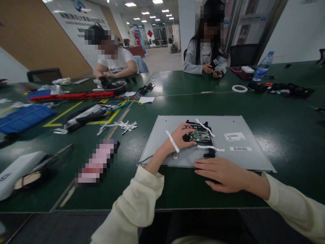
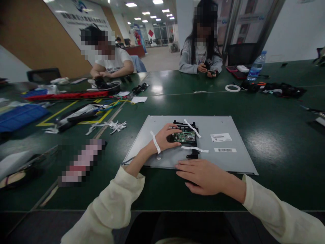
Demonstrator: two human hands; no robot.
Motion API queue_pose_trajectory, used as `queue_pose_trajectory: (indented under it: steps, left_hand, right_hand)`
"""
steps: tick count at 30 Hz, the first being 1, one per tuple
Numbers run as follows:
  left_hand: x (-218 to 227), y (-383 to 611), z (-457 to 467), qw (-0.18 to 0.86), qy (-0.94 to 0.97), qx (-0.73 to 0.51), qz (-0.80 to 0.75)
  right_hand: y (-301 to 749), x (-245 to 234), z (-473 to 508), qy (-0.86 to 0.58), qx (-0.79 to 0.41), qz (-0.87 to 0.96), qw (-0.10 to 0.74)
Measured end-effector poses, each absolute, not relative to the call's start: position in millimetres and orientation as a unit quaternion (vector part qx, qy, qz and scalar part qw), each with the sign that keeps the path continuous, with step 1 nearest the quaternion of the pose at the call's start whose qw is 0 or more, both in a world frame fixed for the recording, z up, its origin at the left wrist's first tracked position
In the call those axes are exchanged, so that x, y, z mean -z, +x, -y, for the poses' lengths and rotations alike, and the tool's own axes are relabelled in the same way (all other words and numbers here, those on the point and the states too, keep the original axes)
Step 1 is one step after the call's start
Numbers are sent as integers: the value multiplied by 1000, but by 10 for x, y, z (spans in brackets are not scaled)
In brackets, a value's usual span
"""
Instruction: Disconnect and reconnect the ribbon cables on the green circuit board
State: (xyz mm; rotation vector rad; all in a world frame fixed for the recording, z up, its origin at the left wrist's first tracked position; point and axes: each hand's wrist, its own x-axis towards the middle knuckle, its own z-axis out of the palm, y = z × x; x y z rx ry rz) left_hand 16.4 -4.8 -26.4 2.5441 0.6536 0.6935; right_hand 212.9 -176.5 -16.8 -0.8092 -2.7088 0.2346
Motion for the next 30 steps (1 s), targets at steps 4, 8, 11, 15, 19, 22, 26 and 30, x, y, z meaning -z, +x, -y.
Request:
queue_pose_trajectory:
  steps: [4,8,11,15,19,22,26,30]
  left_hand:
    - [261,166,75,207,916,-251,-236]
    - [231,167,114,191,917,-244,-253]
    - [209,173,145,176,916,-239,-270]
    - [165,176,177,144,922,-222,-283]
    - [100,166,209,96,932,-186,-297]
    - [70,163,235,82,935,-168,-301]
    - [78,177,267,59,934,-153,-318]
    - [89,213,306,24,932,-143,-333]
  right_hand:
    - [2112,197,1812,-245,-9,951,190]
    - [2203,15,1704,-283,13,932,226]
    - [2347,-128,1445,-369,1,890,269]
    - [2500,-36,1016,-497,-44,805,321]
    - [2538,280,785,-544,-105,755,351]
    - [2536,436,766,-557,-127,740,355]
    - [2525,447,807,-555,-134,753,329]
    - [2506,404,841,-529,-122,792,279]
